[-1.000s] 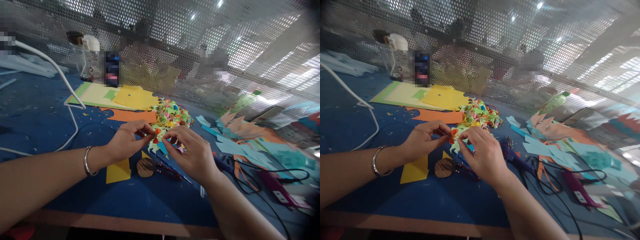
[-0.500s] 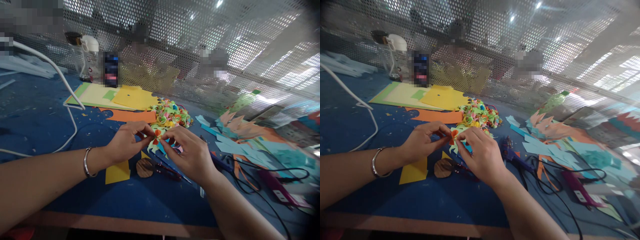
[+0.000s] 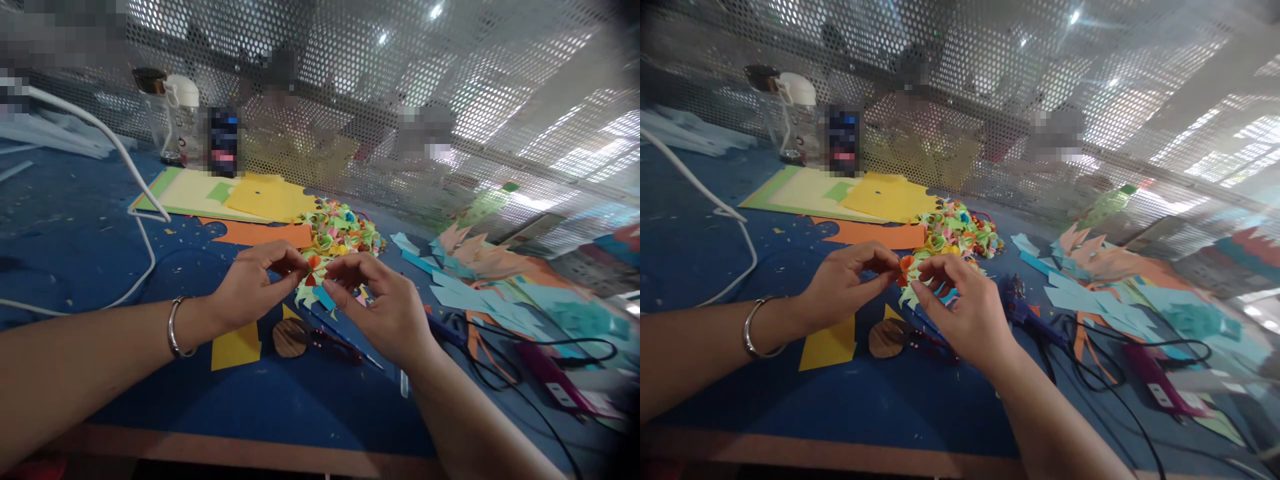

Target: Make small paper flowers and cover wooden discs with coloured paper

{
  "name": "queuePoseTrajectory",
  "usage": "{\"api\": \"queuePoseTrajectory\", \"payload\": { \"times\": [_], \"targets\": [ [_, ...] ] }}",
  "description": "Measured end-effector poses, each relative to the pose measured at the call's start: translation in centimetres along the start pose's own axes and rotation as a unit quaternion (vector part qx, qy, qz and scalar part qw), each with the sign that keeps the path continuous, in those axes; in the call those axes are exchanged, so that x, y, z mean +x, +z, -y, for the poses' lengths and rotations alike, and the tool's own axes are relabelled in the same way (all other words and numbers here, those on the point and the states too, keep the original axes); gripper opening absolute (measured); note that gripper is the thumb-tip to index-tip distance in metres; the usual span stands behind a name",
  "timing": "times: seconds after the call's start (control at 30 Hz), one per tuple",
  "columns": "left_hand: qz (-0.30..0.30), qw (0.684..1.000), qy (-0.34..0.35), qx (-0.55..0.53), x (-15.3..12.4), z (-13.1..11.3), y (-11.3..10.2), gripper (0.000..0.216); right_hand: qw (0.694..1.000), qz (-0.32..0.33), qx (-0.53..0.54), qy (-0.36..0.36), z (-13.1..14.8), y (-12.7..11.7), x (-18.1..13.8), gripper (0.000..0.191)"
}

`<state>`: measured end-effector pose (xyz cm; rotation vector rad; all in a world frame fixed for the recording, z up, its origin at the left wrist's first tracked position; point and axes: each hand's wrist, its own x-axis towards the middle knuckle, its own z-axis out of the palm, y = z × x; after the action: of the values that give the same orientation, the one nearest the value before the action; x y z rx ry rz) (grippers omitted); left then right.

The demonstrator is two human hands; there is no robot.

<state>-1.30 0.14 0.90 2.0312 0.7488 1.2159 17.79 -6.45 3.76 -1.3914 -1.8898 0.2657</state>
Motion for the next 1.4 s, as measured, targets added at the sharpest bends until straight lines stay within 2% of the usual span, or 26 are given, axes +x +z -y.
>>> {"api": "queuePoseTrajectory", "payload": {
  "times": [0.33,1.4],
  "targets": [
    [0.010,0.999,0.031,0.032,-0.13,-0.14,-0.15,0.007,0.996,0.017,0.085,0.017,0.48,0.31,0.36,0.006],
    [0.021,0.996,0.022,0.085,-0.28,0.14,-0.02,0.008,0.995,0.027,0.093,0.021,0.40,0.37,0.30,0.008]
  ]
}}
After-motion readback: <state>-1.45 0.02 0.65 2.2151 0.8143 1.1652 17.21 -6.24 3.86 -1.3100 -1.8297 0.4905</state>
